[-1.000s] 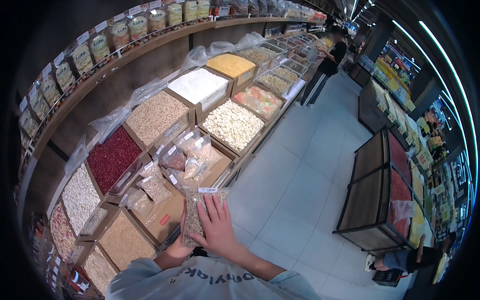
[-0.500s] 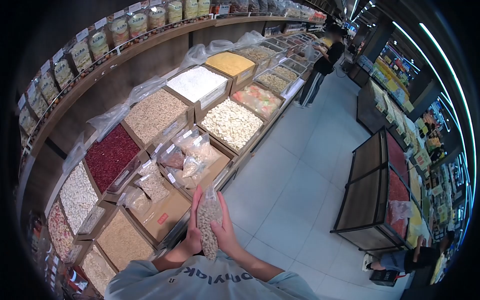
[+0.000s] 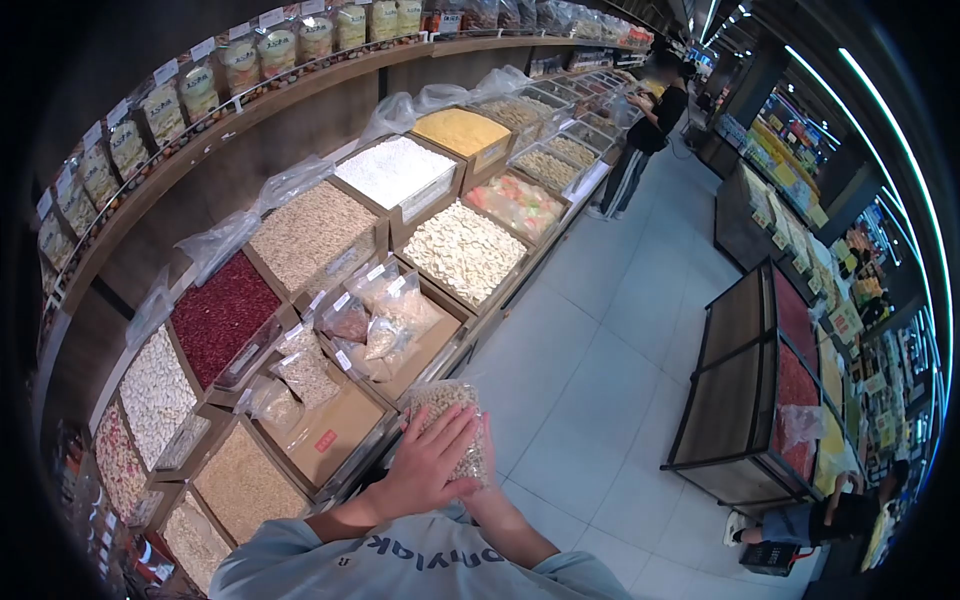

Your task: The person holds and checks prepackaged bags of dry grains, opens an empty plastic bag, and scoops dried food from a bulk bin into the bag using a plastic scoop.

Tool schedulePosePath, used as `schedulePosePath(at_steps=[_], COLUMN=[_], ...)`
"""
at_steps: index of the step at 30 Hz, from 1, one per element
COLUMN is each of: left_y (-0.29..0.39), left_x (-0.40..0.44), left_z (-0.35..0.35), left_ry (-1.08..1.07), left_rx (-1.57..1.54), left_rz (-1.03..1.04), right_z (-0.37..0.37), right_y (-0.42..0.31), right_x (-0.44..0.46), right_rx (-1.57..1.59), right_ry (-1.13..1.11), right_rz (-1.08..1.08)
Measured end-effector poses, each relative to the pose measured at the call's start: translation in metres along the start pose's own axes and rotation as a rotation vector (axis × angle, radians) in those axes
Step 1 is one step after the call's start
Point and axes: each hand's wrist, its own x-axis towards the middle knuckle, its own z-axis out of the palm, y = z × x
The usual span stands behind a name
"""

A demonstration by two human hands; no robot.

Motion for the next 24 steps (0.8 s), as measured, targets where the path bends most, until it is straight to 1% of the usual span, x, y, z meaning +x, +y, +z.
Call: schedulePosePath(at_steps=[3,5,6,8,9,10,11,13,14,15,16,17,18,19,20,21,23,24], left_y=[-0.006,-0.011,-0.01,-0.006,-0.011,-0.019,-0.027,-0.037,-0.046,-0.053,-0.058,-0.06,-0.057,-0.053,-0.051,-0.051,-0.052,-0.047], left_x=[-0.003,-0.003,0.0,0.006,0.002,-0.008,-0.014,-0.013,-0.015,-0.015,-0.015,-0.017,-0.015,-0.014,-0.016,-0.02,-0.029,-0.027], left_z=[0.01,0.029,0.032,0.037,0.044,0.054,0.058,0.04,0.04,0.038,0.037,0.035,0.025,0.016,0.009,0.006,0.002,-0.008], left_ry=[0.051,0.495,0.495,0.637,0.634,0.58,0.519,0.496,0.445,0.389,0.436,0.44,0.448,0.457,0.468,0.482,0.401,0.415], left_rx=[0.023,-0.764,-0.766,-1.642,-1.646,-1.847,-2.043,-2.046,-2.208,-2.366,-2.42,-2.421,-2.352,-2.282,-2.346,-2.346,-2.105,-2.105], left_rz=[-0.041,-0.137,-0.137,-0.282,-0.285,-0.375,-0.465,-0.443,-0.363,-0.274,-0.312,-0.317,-0.284,-0.248,-0.239,-0.244,-0.374,-0.38], right_z=[0.001,0.006,0.016,0.039,0.057,0.071,0.068,0.057,0.054,0.048,0.041,0.035,0.032,0.023,0.01,0.007,0.002,0.002], right_y=[-0.015,-0.019,-0.02,-0.02,-0.017,-0.014,-0.016,-0.02,-0.02,-0.02,-0.021,-0.023,-0.025,-0.027,-0.027,-0.026,-0.024,-0.024], right_x=[-0.008,-0.01,-0.008,-0.005,-0.005,-0.007,-0.008,-0.011,-0.012,-0.014,-0.015,-0.016,-0.015,-0.013,-0.011,-0.01,-0.009,-0.009], right_rx=[0.01,-0.119,-0.261,-0.935,-1.616,-1.751,-1.752,-1.687,-1.498,-1.495,-1.429,-1.363,-1.426,-1.427,-1.292,-1.155,-1.094,-1.036], right_ry=[-0.057,-0.078,-0.074,0.007,0.094,0.064,0.063,-0.195,-0.17,-0.172,-0.104,-0.036,0.026,0.025,0.072,0.116,0.141,0.171], right_rz=[-0.045,-0.143,-0.225,-0.488,-0.734,-0.744,-0.745,-0.611,-0.617,-0.614,-0.662,-0.709,-0.713,-0.711,-0.639,-0.562,-0.519,-0.487])
